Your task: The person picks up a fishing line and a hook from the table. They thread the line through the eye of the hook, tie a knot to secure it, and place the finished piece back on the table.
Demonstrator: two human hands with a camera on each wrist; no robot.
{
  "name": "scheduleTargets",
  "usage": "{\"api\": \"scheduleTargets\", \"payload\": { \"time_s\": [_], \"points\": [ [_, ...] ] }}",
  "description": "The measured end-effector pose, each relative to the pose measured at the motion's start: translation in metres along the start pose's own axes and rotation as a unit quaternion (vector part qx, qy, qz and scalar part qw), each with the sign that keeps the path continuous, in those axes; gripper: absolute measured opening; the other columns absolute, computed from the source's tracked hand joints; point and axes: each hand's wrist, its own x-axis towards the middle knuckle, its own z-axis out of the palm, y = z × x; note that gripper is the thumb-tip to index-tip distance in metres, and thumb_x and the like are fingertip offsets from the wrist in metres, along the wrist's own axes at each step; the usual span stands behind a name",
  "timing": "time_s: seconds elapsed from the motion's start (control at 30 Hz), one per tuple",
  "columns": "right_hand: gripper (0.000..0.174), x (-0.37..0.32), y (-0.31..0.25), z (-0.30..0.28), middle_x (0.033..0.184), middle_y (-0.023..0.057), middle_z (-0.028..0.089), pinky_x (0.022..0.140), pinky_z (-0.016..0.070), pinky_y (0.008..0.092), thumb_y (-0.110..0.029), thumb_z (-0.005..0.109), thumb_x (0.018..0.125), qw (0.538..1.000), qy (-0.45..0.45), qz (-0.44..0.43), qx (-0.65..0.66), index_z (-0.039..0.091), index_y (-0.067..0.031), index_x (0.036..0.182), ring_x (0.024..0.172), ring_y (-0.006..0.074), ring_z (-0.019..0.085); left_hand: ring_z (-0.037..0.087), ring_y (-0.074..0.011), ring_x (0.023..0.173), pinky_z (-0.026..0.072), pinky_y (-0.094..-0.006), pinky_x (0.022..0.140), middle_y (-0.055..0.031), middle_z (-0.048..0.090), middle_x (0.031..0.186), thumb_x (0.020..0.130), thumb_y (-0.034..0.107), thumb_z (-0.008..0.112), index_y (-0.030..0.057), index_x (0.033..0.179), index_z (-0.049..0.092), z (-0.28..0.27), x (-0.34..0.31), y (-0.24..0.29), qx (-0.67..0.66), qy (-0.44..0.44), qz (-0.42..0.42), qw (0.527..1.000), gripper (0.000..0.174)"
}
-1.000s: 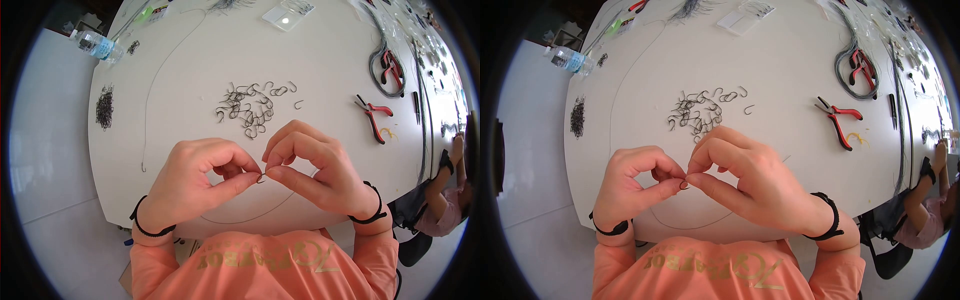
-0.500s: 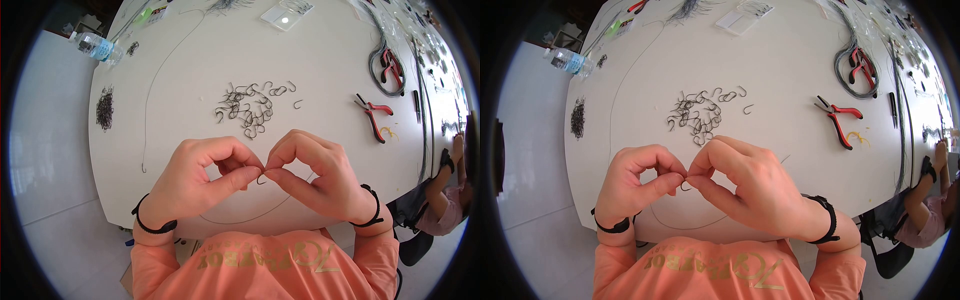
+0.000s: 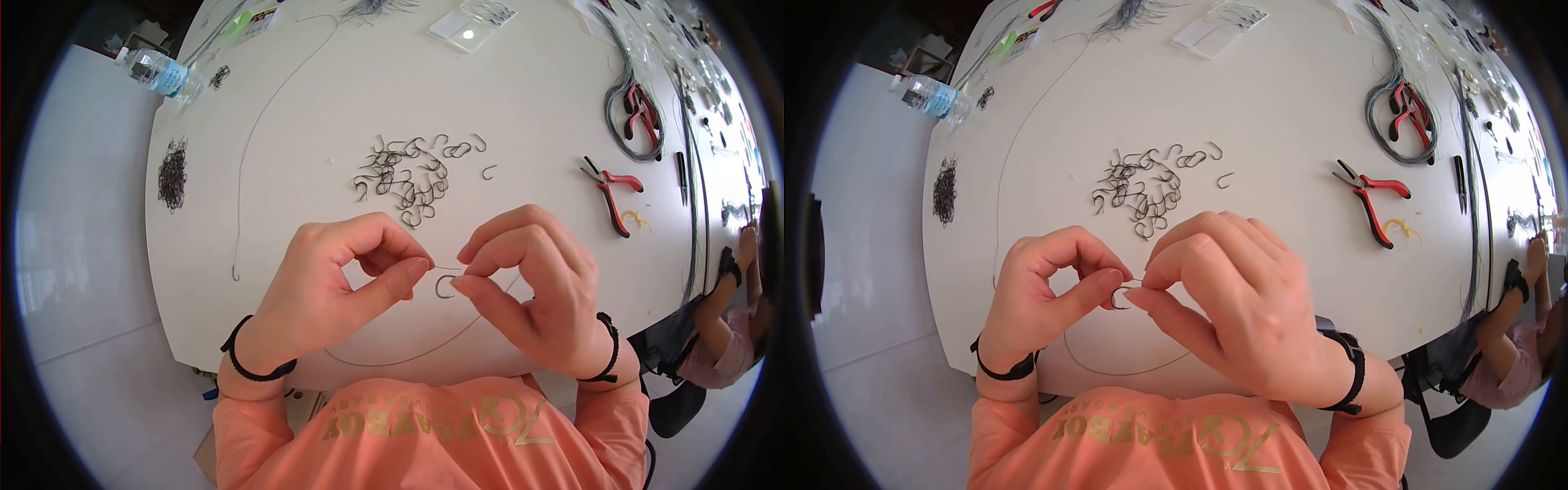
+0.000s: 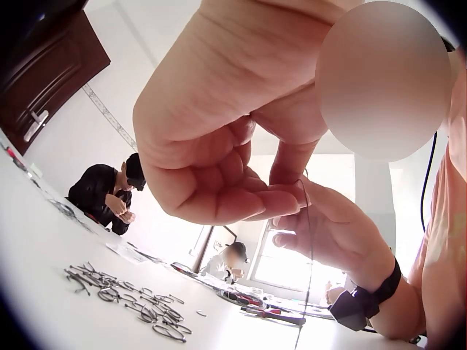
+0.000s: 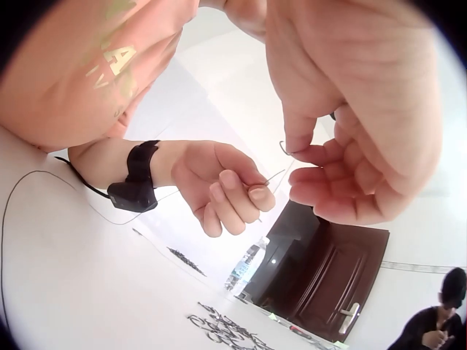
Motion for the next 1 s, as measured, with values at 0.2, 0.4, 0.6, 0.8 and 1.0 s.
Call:
{"api": "scheduleTargets", "payload": {
  "time_s": [0.2, 0.4, 0.6, 0.8, 1.0],
  "points": [
    [0.023, -0.0015, 0.0081, 0.0063, 0.089, 0.0025, 0.064, 0.061, 0.0452, 0.0332, -0.006, 0.078, 0.078, 0.997, -0.040, -0.044, -0.041, 0.057, -0.0084, 0.089, 0.072, 0.0202, 0.061, 0.067, -0.0119, 0.067, 0.0513, -0.0238, 0.061, -0.0054, 0.070, 0.077, 0.089, -0.002, 0.066, -0.0012, 0.087, 0.067, 0.0014, -0.0006, 0.0026, -0.016, -0.011, 0.001, 1.000, 0.003],
    [0.023, -0.0040, 0.0093, 0.0065, 0.088, 0.0022, 0.064, 0.062, 0.0451, 0.0331, -0.005, 0.077, 0.079, 0.998, -0.055, -0.039, -0.008, 0.057, -0.0082, 0.089, 0.073, 0.0201, 0.062, 0.068, -0.0127, 0.067, 0.0520, -0.0243, 0.061, -0.0064, 0.071, 0.078, 0.088, -0.003, 0.065, -0.0016, 0.087, 0.067, 0.0003, 0.0000, 0.0023, -0.019, -0.032, 0.001, 0.999, 0.003],
    [0.022, -0.0017, 0.0069, 0.0024, 0.086, 0.0023, 0.063, 0.061, 0.0451, 0.0330, -0.005, 0.076, 0.080, 0.997, -0.074, -0.034, -0.010, 0.056, -0.0082, 0.087, 0.072, 0.0205, 0.062, 0.068, -0.0129, 0.067, 0.0518, -0.0243, 0.062, -0.0067, 0.071, 0.078, 0.088, -0.004, 0.065, -0.0020, 0.087, 0.069, -0.0010, 0.0000, 0.0055, -0.016, -0.043, -0.014, 0.999, 0.005],
    [0.023, -0.0032, 0.0072, 0.0054, 0.076, 0.0017, 0.061, 0.059, 0.0448, 0.0329, -0.006, 0.077, 0.080, 0.997, -0.057, -0.049, -0.033, 0.055, -0.0079, 0.085, 0.064, 0.0202, 0.061, 0.067, -0.0122, 0.065, 0.0504, -0.0241, 0.061, -0.0063, 0.071, 0.078, 0.088, -0.004, 0.064, -0.0020, 0.088, 0.069, -0.0024, -0.0013, 0.0061, -0.028, -0.043, -0.028, 0.998, 0.006],
    [0.024, -0.0042, 0.0084, 0.0062, 0.071, 0.0017, 0.059, 0.058, 0.0444, 0.0325, -0.006, 0.078, 0.080, 0.996, -0.054, -0.059, -0.042, 0.054, -0.0083, 0.082, 0.059, 0.0201, 0.059, 0.066, -0.0120, 0.065, 0.0498, -0.0241, 0.060, -0.0063, 0.071, 0.078, 0.089, -0.004, 0.063, -0.0021, 0.089, 0.069, -0.0035, -0.0027, 0.0073, -0.009, -0.052, -0.027, 0.998, 0.007]
  ]
}}
